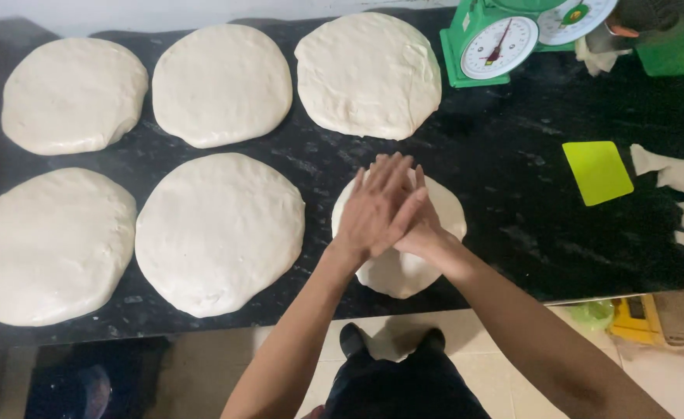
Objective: Flattening large dough rounds by hand and cutting them into smaller portions using a plastic scraper on a bakery counter
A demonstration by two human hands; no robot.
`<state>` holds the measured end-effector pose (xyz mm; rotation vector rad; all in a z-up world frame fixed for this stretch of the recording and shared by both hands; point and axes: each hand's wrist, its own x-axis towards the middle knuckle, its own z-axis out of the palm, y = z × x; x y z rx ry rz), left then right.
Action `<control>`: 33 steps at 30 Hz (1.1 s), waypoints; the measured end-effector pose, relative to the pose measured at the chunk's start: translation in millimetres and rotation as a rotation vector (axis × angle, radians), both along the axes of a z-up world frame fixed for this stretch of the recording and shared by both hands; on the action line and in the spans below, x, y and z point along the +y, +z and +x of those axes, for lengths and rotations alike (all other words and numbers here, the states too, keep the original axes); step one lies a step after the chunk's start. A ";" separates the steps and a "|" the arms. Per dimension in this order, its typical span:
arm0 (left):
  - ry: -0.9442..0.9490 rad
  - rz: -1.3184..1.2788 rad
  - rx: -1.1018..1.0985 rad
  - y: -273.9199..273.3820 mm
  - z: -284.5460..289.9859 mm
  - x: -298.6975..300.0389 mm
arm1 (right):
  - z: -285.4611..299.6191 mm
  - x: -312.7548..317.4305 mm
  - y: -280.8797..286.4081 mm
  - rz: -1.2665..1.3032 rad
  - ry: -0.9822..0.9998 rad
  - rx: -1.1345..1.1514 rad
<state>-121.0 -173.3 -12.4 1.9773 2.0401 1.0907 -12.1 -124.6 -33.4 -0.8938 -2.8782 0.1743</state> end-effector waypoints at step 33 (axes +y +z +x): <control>-0.217 -0.036 0.253 -124.4 37.2 118.5 | 4.3 130.7 -96.0 -0.604 0.046 -0.222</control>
